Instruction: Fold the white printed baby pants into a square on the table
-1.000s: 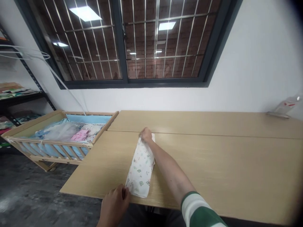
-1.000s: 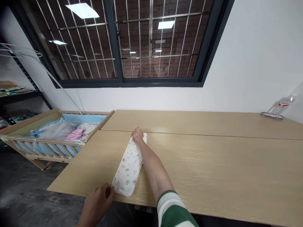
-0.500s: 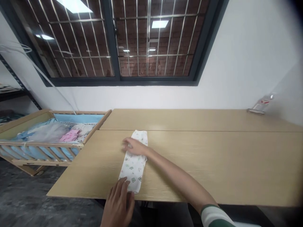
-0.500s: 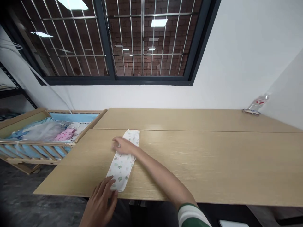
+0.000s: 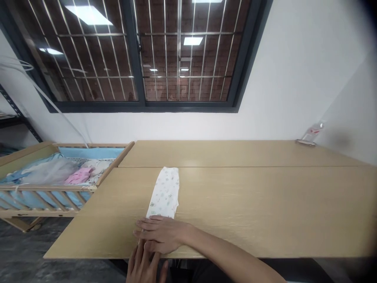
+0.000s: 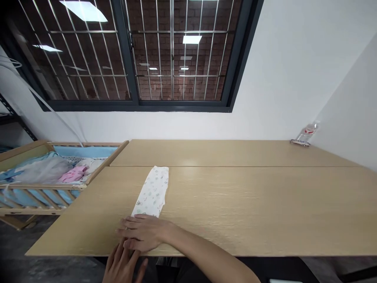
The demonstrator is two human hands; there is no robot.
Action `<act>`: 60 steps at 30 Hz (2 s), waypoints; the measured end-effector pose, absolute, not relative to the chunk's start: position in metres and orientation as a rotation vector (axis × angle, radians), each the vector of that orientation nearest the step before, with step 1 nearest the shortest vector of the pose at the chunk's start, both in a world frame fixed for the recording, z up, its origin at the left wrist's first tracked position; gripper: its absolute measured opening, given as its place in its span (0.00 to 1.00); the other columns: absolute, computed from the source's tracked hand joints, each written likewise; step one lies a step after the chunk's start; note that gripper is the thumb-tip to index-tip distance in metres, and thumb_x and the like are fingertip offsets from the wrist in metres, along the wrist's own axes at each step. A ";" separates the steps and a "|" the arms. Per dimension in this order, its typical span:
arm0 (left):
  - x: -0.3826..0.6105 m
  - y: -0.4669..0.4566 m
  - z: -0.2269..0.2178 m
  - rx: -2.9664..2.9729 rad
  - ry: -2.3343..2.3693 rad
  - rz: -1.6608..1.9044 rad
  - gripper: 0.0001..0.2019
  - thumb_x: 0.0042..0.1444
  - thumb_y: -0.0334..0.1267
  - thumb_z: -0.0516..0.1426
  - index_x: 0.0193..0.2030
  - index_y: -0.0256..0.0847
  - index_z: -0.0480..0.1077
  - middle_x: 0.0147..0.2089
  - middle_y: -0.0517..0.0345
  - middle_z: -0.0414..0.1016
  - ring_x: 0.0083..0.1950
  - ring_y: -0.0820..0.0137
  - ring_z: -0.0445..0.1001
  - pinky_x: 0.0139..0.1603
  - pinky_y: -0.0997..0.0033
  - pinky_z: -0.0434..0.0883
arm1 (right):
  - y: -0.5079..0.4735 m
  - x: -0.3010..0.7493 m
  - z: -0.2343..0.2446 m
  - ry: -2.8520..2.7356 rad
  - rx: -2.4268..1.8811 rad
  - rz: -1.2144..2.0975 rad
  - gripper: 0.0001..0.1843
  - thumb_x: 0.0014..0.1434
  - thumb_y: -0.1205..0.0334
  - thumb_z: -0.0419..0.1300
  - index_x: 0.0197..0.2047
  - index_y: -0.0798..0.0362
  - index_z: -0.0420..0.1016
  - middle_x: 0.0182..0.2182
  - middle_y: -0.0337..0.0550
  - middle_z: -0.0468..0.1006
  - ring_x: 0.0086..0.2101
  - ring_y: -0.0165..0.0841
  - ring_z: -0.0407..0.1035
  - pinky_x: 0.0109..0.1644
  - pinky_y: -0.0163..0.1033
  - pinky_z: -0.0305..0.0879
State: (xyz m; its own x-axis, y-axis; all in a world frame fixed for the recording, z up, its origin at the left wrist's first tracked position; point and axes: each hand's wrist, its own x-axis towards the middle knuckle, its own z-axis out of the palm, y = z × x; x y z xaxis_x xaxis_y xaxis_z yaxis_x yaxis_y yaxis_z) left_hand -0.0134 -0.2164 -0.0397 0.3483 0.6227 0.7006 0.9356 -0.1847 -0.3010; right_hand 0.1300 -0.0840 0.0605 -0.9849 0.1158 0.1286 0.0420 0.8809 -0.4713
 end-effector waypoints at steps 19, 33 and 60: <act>0.005 -0.228 -0.027 -1.908 -1.629 -0.540 0.35 0.62 0.40 0.57 0.76 0.55 0.52 0.69 0.44 0.67 0.66 0.51 0.70 0.56 0.53 0.68 | 0.049 0.135 0.050 -2.969 -0.636 0.607 0.34 0.73 0.40 0.43 0.76 0.44 0.49 0.75 0.43 0.42 0.74 0.38 0.35 0.76 0.51 0.31; -0.001 -0.227 -0.024 -1.877 -1.539 -0.480 0.33 0.60 0.44 0.59 0.73 0.53 0.60 0.65 0.45 0.73 0.63 0.52 0.71 0.55 0.55 0.66 | 0.139 0.129 0.032 -2.831 -0.849 0.396 0.32 0.73 0.47 0.45 0.75 0.52 0.55 0.74 0.46 0.50 0.73 0.42 0.43 0.76 0.51 0.41; -0.052 -0.220 0.007 -2.388 -1.187 -0.789 0.17 0.67 0.28 0.52 0.57 0.48 0.74 0.53 0.59 0.82 0.50 0.71 0.79 0.52 0.73 0.69 | -0.159 0.222 0.050 -2.649 -0.771 0.417 0.14 0.70 0.59 0.56 0.56 0.48 0.73 0.49 0.49 0.78 0.50 0.42 0.69 0.56 0.49 0.66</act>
